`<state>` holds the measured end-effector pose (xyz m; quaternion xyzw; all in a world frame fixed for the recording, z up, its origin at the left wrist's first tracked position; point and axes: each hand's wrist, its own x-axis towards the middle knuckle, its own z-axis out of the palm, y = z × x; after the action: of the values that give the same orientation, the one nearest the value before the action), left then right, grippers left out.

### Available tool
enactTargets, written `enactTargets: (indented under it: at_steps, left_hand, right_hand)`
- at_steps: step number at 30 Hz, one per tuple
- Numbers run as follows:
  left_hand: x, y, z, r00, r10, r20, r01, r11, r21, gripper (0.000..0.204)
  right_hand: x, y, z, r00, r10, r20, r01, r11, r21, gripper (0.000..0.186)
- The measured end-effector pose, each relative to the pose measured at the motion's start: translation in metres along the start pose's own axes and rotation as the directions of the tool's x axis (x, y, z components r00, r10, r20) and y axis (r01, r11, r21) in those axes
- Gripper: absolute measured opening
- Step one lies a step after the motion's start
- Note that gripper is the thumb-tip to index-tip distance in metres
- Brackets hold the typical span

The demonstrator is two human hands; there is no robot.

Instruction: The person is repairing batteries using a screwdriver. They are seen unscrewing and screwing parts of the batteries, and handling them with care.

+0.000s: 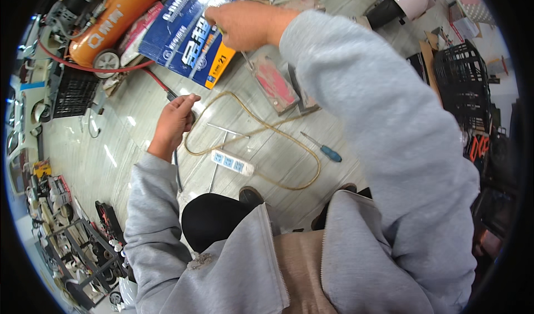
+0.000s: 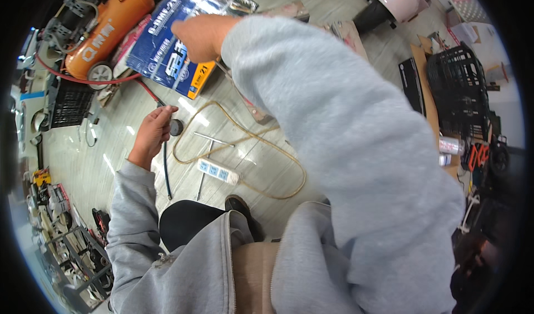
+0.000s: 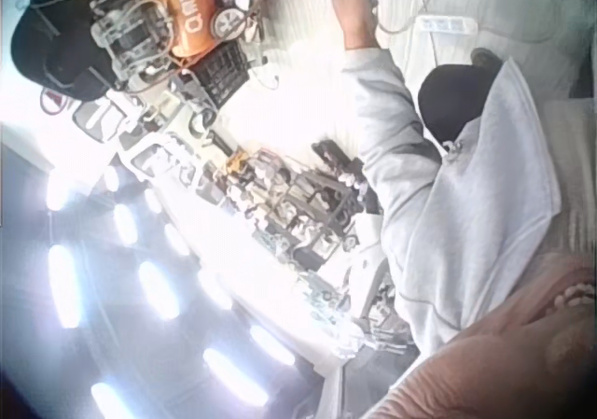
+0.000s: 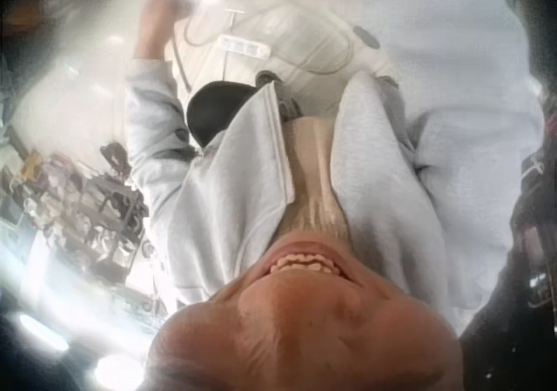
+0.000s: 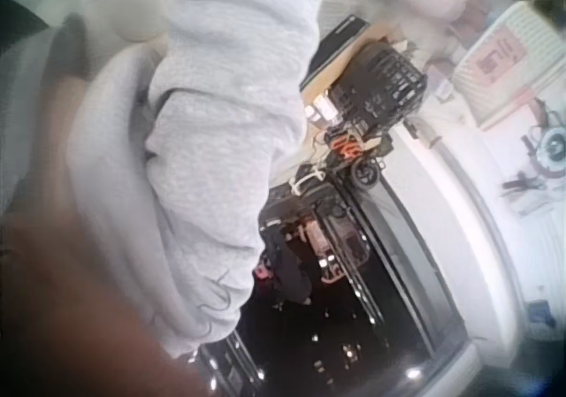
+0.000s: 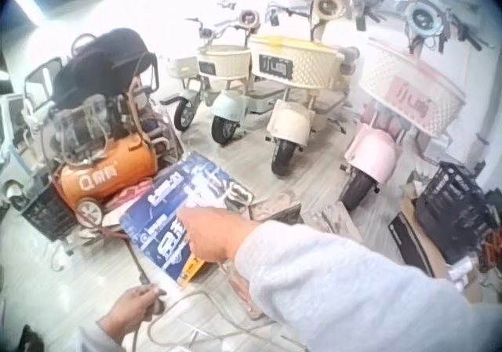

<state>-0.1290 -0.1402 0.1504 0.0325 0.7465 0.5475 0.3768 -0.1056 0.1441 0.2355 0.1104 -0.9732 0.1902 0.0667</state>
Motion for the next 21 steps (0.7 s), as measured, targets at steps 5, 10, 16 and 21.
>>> enactTargets:
  at_steps: [5, 10, 16, 21]
  left_hand:
    - [-0.056, 0.066, 0.007, 1.000, -0.007, -0.028, 0.005, 0.995, -0.095, 0.028]
    - [-0.048, 0.063, 0.017, 0.979, -0.203, -0.011, 0.173, 0.861, -0.479, 0.017]
    - [0.045, 0.025, 0.042, 0.977, -0.134, 0.168, 0.211, 0.743, -0.636, 0.020]
    - [0.101, 0.011, 0.066, 0.915, 0.026, 0.403, 0.294, 0.640, -0.710, 0.025]
  right_hand:
    - [-0.016, 0.001, -0.013, 0.980, 0.201, 0.011, -0.198, 0.973, -0.120, 0.032]
    - [-0.020, 0.007, -0.013, 0.997, 0.072, 0.007, -0.072, 0.995, 0.065, 0.036]
    - [-0.018, 0.013, -0.002, 0.985, 0.119, -0.127, -0.107, 0.989, 0.099, 0.028]
    - [-0.019, 0.009, -0.009, 0.998, 0.052, -0.022, -0.052, 0.999, -0.007, 0.034]
